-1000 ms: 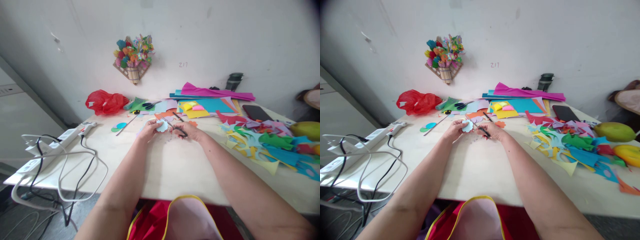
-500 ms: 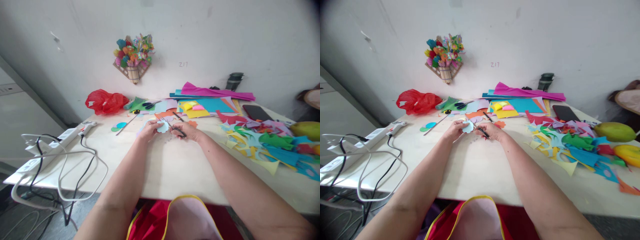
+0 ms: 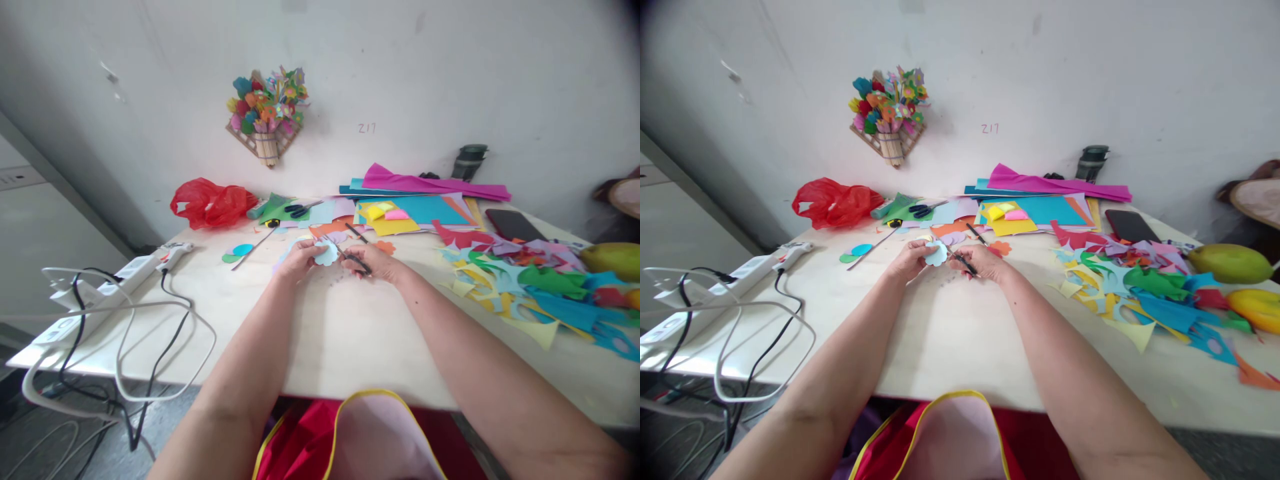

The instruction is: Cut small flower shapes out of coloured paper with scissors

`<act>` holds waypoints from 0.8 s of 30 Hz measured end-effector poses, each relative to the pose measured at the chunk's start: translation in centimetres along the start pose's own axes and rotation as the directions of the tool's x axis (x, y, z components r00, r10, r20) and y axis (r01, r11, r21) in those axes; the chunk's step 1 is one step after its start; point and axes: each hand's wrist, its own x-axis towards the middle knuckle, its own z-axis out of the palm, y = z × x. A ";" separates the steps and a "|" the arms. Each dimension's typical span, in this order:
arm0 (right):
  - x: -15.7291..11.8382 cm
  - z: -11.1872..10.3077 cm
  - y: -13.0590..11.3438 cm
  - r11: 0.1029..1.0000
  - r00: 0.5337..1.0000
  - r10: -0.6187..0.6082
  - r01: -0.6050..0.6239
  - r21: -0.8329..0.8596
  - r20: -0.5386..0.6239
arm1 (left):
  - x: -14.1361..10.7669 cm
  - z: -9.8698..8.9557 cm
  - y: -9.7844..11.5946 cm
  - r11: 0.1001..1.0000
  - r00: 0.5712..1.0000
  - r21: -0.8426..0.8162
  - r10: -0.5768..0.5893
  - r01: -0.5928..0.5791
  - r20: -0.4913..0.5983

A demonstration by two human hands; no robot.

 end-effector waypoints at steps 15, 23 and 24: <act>0.1 0.0 -0.1 1.000 1.000 -0.014 0.014 -0.019 0.011 | 0.1 -0.1 -0.1 1.000 1.000 0.013 0.007 -0.007 -0.001; 0.6 0.0 0.7 1.000 1.000 -0.001 0.000 -0.014 -0.025 | 0.1 -0.2 -0.2 1.000 1.000 -0.003 0.003 -0.003 -0.001; 0.6 -0.1 0.7 1.000 0.999 0.001 -0.001 -0.014 -0.039 | 0.2 -0.3 -0.3 1.000 1.000 -0.010 0.005 -0.005 -0.004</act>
